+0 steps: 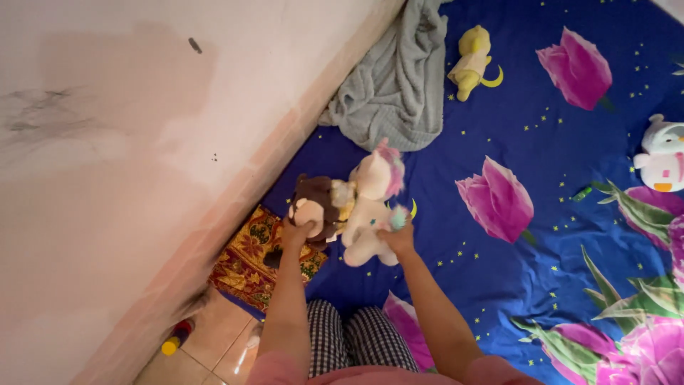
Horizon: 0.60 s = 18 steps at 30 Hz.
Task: The person clears a bed by picking up clothes, a pillow, a blanket, and multiple stuffed toys one by one and placing them on the floor. The person also folds a small rug and a gray cloth before setting them aside.
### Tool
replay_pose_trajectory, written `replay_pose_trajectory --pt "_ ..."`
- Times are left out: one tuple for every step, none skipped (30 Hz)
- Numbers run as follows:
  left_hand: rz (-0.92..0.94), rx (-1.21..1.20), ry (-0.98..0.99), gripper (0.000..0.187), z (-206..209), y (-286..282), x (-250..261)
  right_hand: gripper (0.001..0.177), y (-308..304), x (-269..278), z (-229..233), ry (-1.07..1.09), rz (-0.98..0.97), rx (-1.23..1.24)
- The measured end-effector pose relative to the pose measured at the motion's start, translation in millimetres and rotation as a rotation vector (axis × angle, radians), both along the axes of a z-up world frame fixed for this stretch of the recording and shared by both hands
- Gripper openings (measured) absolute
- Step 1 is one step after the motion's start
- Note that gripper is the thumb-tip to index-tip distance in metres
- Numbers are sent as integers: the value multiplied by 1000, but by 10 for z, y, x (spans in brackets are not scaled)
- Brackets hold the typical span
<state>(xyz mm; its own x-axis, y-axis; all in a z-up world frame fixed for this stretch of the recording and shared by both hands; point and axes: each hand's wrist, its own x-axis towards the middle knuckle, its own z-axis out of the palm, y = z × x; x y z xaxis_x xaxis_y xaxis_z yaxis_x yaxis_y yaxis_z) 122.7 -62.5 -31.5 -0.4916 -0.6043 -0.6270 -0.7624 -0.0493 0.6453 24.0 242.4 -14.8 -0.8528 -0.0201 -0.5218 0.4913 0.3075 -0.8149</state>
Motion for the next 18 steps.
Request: replay_pose_trajectory --pt "33 86 92 100 -43 27 -19 94 43 -26 -11 16 -13 70" --pt "66 173 182 96 -85 63 -36 92 107 -57 -24 31 -25 141" --pt "35 204 185 97 -125 107 -72 91 173 -91 -39 46 -38 212" --pt "-2 233 187 99 -152 127 -132 91 206 -124 -60 0 -67 187" --pt "-39 262 189 100 -175 165 -203 92 240 -178 -86 -47 -97 162" --pt "-18 286 245 105 -196 226 -279 93 279 -215 -121 -95 -132 138" --pt "4 311 301 110 -208 301 -365 88 312 -269 -164 -122 -104 87" --pt "21 338 356 115 -199 371 -445 84 344 -324 -209 -148 -81 37" --pt "17 386 319 115 -162 418 -508 80 376 -353 -249 -174 -59 -13" --pt "11 433 282 115 -94 439 -568 72 403 -364 -285 -179 -32 -15" --pt "4 480 243 115 -3 446 -609 65 432 -365 -311 -183 -5 -16" --pt "2 507 176 115 101 420 -646 58 472 -354 -320 -184 21 -16" --pt "1 532 107 114 204 360 -661 56 511 -306 -317 -159 -9 -40" --pt "0 553 44 113 280 311 -696 55 524 -281 -319 -129 -35 -66" --pt "-33 553 52 112 331 306 -712 53 537 -248 -310 -99 -61 -92" --pt "-65 550 62 110 370 301 -722 53 543 -224 -285 -92 -66 -98" --pt "-97 548 71 109 387 299 -734 53 549 -189 -251 -85 -71 -103" --pt "-159 543 145 103 380 316 -741 53 572 -137 -214 -79 -78 -105"
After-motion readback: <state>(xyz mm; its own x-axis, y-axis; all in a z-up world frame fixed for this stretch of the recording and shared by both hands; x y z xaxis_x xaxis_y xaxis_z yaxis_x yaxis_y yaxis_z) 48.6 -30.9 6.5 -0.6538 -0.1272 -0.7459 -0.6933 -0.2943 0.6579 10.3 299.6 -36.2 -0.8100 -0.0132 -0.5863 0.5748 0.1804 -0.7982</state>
